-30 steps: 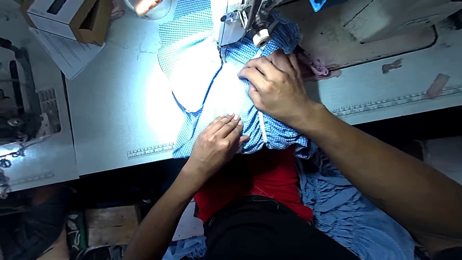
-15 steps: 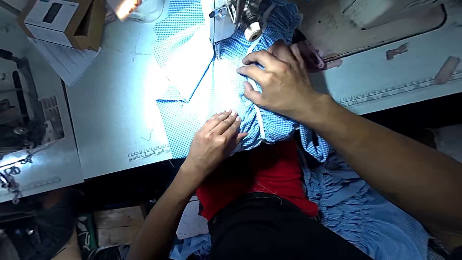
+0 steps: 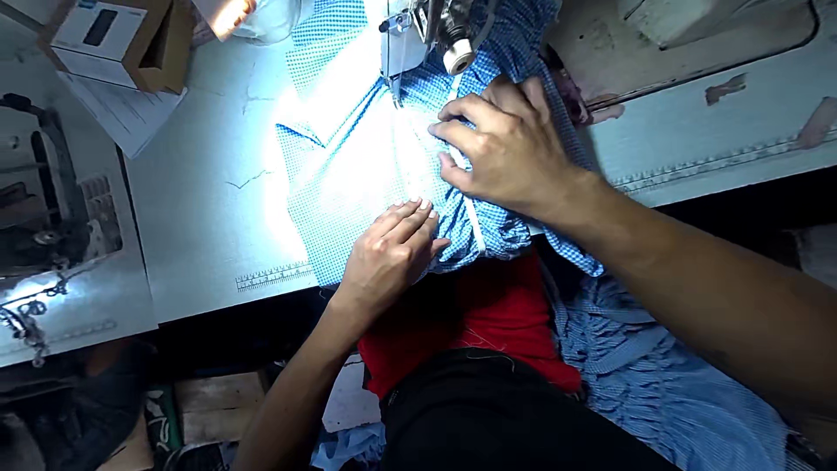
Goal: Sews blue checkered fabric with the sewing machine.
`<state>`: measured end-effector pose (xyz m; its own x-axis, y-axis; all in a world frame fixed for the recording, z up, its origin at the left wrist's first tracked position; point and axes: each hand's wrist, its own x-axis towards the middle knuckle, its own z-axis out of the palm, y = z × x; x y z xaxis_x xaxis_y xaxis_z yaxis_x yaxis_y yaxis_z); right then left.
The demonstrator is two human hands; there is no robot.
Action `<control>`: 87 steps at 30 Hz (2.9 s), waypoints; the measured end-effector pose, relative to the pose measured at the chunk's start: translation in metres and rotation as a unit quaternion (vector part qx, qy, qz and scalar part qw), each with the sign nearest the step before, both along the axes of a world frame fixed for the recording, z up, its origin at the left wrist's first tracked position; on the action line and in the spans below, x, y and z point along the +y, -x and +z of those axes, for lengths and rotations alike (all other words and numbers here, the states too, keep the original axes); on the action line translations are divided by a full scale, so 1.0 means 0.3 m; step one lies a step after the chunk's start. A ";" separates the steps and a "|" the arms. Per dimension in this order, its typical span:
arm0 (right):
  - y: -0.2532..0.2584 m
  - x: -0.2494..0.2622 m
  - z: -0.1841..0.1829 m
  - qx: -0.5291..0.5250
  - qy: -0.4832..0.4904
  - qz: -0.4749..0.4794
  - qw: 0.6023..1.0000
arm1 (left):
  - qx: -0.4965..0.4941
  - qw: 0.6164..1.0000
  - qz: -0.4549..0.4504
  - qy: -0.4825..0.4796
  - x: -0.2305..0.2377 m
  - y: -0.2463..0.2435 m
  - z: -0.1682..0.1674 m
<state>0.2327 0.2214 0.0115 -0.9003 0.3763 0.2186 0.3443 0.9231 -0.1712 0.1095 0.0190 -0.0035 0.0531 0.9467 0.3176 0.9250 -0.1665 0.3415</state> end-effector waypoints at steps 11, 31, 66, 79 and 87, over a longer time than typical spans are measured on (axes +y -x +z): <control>0.006 0.000 0.007 -0.001 -0.017 0.020 1.000 | 0.008 1.000 0.003 0.005 0.004 0.001 -0.001; 0.003 0.003 0.011 -0.009 0.000 0.016 1.000 | 0.013 1.000 -0.002 0.003 0.001 0.009 0.000; 0.012 -0.007 0.007 0.011 -0.020 0.008 1.000 | -0.007 1.000 -0.004 -0.006 0.011 0.018 -0.003; 0.018 0.003 0.009 -0.010 -0.015 -0.017 1.000 | 0.007 1.000 0.003 0.003 0.021 0.023 0.003; 0.054 -0.013 0.047 -0.041 -0.023 -0.031 0.998 | 0.001 1.000 0.013 0.015 0.040 0.027 0.003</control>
